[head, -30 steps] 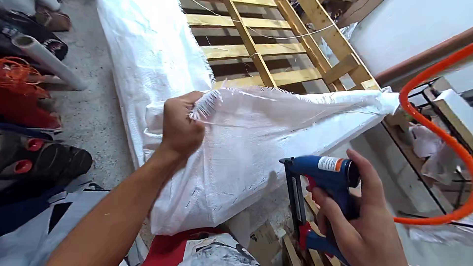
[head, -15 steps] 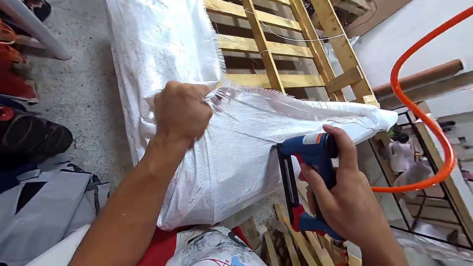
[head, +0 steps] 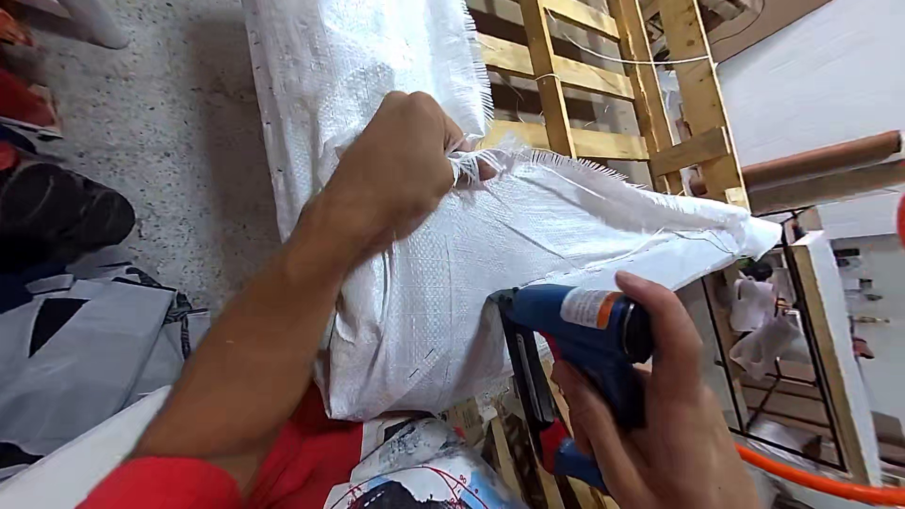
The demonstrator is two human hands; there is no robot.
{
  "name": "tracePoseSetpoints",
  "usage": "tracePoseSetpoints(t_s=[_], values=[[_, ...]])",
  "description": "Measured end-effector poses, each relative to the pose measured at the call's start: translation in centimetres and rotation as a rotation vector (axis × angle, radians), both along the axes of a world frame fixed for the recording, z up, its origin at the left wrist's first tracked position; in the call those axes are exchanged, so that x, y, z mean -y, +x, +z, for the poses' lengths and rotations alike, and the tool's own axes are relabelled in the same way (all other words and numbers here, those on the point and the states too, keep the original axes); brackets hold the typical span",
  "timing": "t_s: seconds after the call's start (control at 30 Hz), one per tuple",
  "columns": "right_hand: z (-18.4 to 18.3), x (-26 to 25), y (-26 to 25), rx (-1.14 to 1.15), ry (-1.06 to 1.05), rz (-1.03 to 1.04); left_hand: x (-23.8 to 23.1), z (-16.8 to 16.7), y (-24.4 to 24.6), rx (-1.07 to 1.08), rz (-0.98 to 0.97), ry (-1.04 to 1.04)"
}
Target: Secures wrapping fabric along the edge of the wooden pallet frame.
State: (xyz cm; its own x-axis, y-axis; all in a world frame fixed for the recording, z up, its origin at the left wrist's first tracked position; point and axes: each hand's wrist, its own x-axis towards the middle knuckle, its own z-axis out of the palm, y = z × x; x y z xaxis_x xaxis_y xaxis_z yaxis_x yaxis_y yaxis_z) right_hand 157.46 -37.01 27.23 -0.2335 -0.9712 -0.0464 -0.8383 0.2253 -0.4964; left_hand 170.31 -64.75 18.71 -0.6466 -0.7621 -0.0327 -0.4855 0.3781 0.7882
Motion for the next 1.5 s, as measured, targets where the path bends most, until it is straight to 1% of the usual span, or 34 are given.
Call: tracePoseSetpoints(t_s=[0.1, 0.23, 0.53, 0.63, 0.7, 0.73, 0.77, 0.8, 0.83, 0.87, 0.9, 0.93, 0.97, 1.0, 1.03, 1.07, 1.1, 1.13, 1.17, 1.2, 1.23, 1.27, 1.3, 1.33, 1.37, 1.4, 1.43, 1.5], values=[[0.6, 0.8, 0.5, 0.003, 0.037, 0.084, 0.4, -0.6, 0.2, 0.003, -0.057, -0.113], [0.5, 0.9, 1.1, -0.035, 0.019, 0.146, 0.5, -1.9, 0.1, -0.142, -0.016, -0.215], [1.1, 0.1, 2.8, -0.035, 0.041, 0.207, 0.6, -2.3, 0.2, -0.166, -0.042, -0.154], [1.6, 0.8, 2.8, -0.061, 0.052, 0.171, 1.0, -2.2, 0.2, -0.152, -0.072, -0.147], [1.2, 1.2, 2.7, -0.119, 0.045, 0.137, 1.3, -2.3, 0.1, -0.163, -0.089, -0.154], [1.0, 1.1, 2.8, -0.14, 0.045, 0.118, 1.3, -2.5, 0.1, -0.193, -0.096, -0.165], [1.2, 0.8, 3.1, -0.145, 0.037, 0.092, 1.3, -2.8, 0.2, -0.269, -0.097, -0.189], [1.5, 0.2, 3.5, -0.134, 0.018, 0.061, 1.4, -3.0, 0.6, -0.397, -0.095, -0.215], [1.9, -0.8, 4.2, -0.1, 0.0, 0.022, 1.7, -2.9, 1.7, -0.532, -0.106, -0.216], [2.2, -2.1, 4.9, -0.063, -0.016, -0.03, 1.7, -2.8, 3.8, -0.643, -0.137, -0.211], [2.2, -3.4, 5.5, -0.023, -0.012, -0.102, 1.7, -2.6, 6.7, -0.709, -0.172, -0.193], [2.0, -5.0, 6.3, 0.026, 0.024, -0.189, 1.4, -2.7, 10.0, -0.741, -0.175, -0.148], [1.5, -6.8, 7.4, 0.08, 0.063, -0.3, 0.5, -3.4, 13.1, -0.71, -0.132, -0.081], [0.9, -8.7, 8.8, 0.126, 0.128, -0.425, -1.5, -4.4, 16.3, -0.572, -0.053, 0.02], [0.1, -10.1, 9.9, 0.153, 0.218, -0.53, -3.8, -5.3, 18.5, -0.402, -0.015, 0.12], [-0.6, -11.0, 10.7, 0.192, 0.318, -0.598, -6.4, -5.8, 19.5, -0.248, -0.014, 0.214], [-1.1, -11.7, 11.3, 0.242, 0.381, -0.642, -9.2, -6.1, 19.4, -0.104, -0.04, 0.293], [-1.4, -12.2, 11.7, 0.271, 0.374, -0.669, -11.7, -6.2, 18.4, -0.003, -0.063, 0.304], [-1.7, -12.6, 12.0, 0.308, 0.306, -0.686, -13.7, -6.2, 17.1, 0.047, -0.061, 0.246], [-1.8, -12.9, 12.1, 0.404, 0.203, -0.7, -15.0, -6.2, 15.9, 0.066, -0.051, 0.149], [-2.0, -13.4, 11.9, 0.576, 0.101, -0.711, -15.7, -6.5, 15.2, 0.048, -0.049, 0.042], [-2.5, -14.4, 11.4, 0.797, 0.034, -0.708, -15.9, -7.1, 14.8, -0.028, -0.054, -0.057], [-3.4, -15.4, 10.8, 1.027, 0.009, -0.674, -15.7, -8.0, 14.8, -0.152, -0.073, -0.139], [-4.4, -15.9, 10.2, 1.168, 0.002, -0.624, -15.1, -9.2, 14.8, -0.294, -0.118, -0.213], [-5.4, -15.9, 10.1, 1.153, 0.004, -0.586, -14.4, -10.4, 14.8, -0.422, -0.154, -0.267], [-6.0, -15.6, 10.5, 1.003, 0.028, -0.563, -14.1, -11.2, 14.6, -0.494, -0.152, -0.286], [-6.7, -15.3, 11.4, 0.775, 0.055, -0.523, -14.2, -11.6, 14.6, -0.523, -0.134, -0.263], [-7.7, -14.7, 13.2, 0.257, 0.034, -0.344, -14.4, -11.8, 14.6, -0.569, -0.119, -0.149]])
